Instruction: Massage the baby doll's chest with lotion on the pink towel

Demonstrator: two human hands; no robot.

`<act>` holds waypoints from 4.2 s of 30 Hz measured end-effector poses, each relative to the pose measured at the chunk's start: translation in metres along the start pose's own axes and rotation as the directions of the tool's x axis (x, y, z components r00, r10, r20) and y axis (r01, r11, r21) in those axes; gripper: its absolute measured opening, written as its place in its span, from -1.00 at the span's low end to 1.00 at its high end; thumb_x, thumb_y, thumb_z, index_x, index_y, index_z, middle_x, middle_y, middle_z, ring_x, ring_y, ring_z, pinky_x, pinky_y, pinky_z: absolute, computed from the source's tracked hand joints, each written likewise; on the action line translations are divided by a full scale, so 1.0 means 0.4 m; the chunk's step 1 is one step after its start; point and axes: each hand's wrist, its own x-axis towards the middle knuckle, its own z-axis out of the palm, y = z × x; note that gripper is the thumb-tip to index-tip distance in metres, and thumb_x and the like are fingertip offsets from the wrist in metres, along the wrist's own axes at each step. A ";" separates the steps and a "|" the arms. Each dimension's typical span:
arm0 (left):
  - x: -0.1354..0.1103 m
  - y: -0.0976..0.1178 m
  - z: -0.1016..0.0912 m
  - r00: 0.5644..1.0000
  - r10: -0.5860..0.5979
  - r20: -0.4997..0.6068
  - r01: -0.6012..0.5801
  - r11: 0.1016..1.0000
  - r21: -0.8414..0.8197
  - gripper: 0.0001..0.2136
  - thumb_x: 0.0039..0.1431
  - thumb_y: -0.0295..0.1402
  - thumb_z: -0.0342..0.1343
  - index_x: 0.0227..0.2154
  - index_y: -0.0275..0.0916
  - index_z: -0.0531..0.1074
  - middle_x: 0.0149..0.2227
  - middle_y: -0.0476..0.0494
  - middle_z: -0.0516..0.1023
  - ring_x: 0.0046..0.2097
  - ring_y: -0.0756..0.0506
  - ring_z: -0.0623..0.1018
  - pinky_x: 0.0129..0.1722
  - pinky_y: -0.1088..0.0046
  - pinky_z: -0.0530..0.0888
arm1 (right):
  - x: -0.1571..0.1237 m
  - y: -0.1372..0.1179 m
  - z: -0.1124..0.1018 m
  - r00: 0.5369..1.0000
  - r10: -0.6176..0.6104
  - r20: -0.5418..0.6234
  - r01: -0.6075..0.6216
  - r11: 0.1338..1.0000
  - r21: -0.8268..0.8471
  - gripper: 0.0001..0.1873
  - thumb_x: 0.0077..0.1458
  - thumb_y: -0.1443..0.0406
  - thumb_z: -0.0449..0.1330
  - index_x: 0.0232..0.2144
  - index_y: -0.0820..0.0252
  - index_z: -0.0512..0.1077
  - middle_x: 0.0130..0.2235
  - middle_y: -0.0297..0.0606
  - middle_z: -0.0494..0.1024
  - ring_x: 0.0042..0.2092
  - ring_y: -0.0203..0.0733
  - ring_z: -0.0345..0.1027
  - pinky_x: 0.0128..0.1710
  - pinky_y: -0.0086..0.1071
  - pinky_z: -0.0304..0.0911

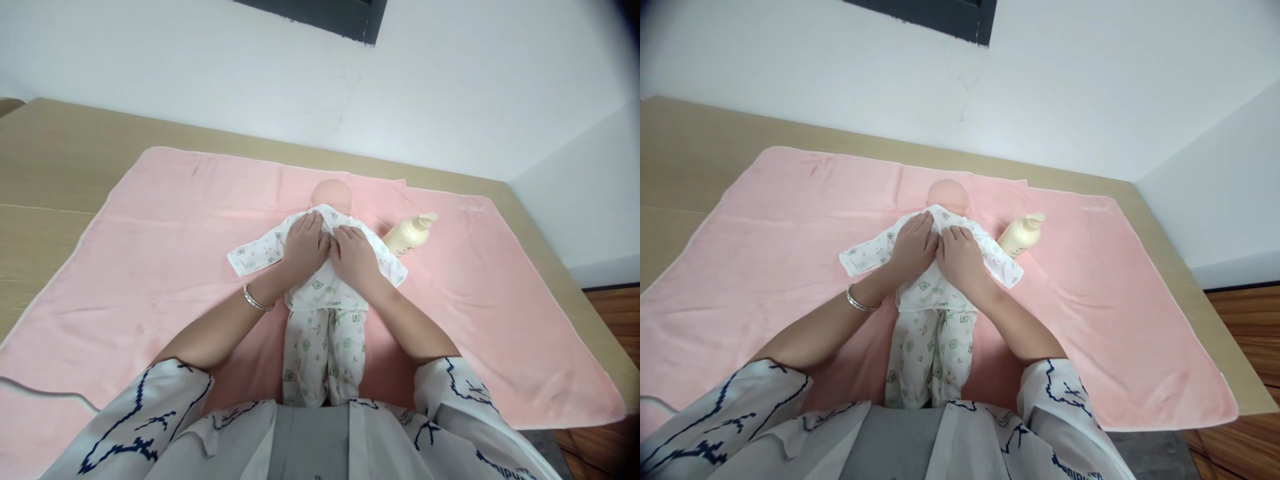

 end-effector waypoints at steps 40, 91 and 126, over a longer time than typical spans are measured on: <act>-0.063 0.073 -0.018 0.999 -0.034 0.040 0.030 0.995 0.099 -0.50 0.35 -0.33 -0.19 0.27 -0.45 0.21 0.35 -0.42 0.23 0.39 -0.36 0.19 0.33 -0.02 0.22 | 0.028 0.060 0.024 0.993 0.025 0.114 -0.033 0.997 0.065 -0.45 0.32 0.30 -0.12 0.25 0.51 0.22 0.33 0.18 0.21 0.41 0.13 -0.03 0.38 0.10 -0.03; -0.029 0.046 -0.030 0.989 -0.062 0.133 0.053 0.996 0.070 -0.49 0.36 -0.31 -0.20 0.28 -0.47 0.19 0.35 -0.46 0.21 0.40 -0.35 0.17 0.35 -0.03 0.18 | 0.015 0.042 0.024 0.991 0.074 0.111 -0.078 0.996 0.035 -0.42 0.36 0.29 -0.18 0.29 0.56 0.17 0.34 0.21 0.20 0.40 0.18 -0.02 0.37 0.11 -0.01; -0.052 -0.044 0.086 0.924 -0.120 -0.364 0.011 0.958 -0.287 -0.60 0.41 -0.19 -0.21 0.07 -0.27 0.41 0.23 -0.31 0.41 0.42 -0.23 0.14 0.40 -0.07 0.10 | -0.011 0.000 0.022 0.999 -0.026 0.034 0.025 0.999 0.027 -0.47 0.34 0.24 -0.10 0.29 0.25 0.21 0.41 0.00 0.07 0.46 0.18 -0.23 0.36 0.28 -0.15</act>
